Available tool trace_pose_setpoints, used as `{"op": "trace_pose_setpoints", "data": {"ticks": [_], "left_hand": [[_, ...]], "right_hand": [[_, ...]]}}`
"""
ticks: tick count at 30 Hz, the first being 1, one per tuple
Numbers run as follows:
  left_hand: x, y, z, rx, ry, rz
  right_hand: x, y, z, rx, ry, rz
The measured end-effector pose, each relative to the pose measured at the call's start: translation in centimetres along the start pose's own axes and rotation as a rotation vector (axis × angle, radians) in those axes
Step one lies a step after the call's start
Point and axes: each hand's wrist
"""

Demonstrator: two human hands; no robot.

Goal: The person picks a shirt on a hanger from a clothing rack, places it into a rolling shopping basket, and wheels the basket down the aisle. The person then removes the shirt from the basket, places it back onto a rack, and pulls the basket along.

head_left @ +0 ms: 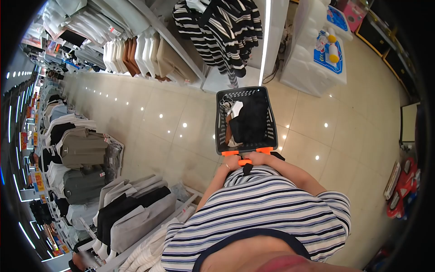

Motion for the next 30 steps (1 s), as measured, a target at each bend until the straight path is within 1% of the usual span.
{"op": "trace_pose_setpoints", "data": {"ticks": [10,13,16,22,26,30], "left_hand": [[-0.5,0.9,0.3,-0.034,-0.031,-0.009],[-1.0,1.0,0.3,-0.083,-0.038,0.051],[-0.9,1.7,0.6,-0.034,-0.04,-0.024],[-0.4,2.6,1.5,-0.066,0.026,-0.07],[0.5,2.6,2.6,-0.128,0.046,-0.039],[0.6,3.2,3.1,-0.16,0.077,-0.07]], "right_hand": [[-0.7,-0.1,2.2,0.047,-0.012,0.033],[-0.9,-0.3,2.6,0.051,-0.017,0.04],[-0.5,-0.9,2.2,0.017,0.01,0.054],[0.1,-2.2,2.2,-0.012,0.032,0.086],[0.7,-3.6,1.3,-0.097,0.07,0.118],[-0.9,-3.6,3.8,-0.041,0.081,0.154]]}}
Point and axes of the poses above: each hand's wrist, its own y-axis away from the middle knuckle, its own x-axis out of the palm, z = x × y, and after that the axes turned 5 degrees about -x, right-handed
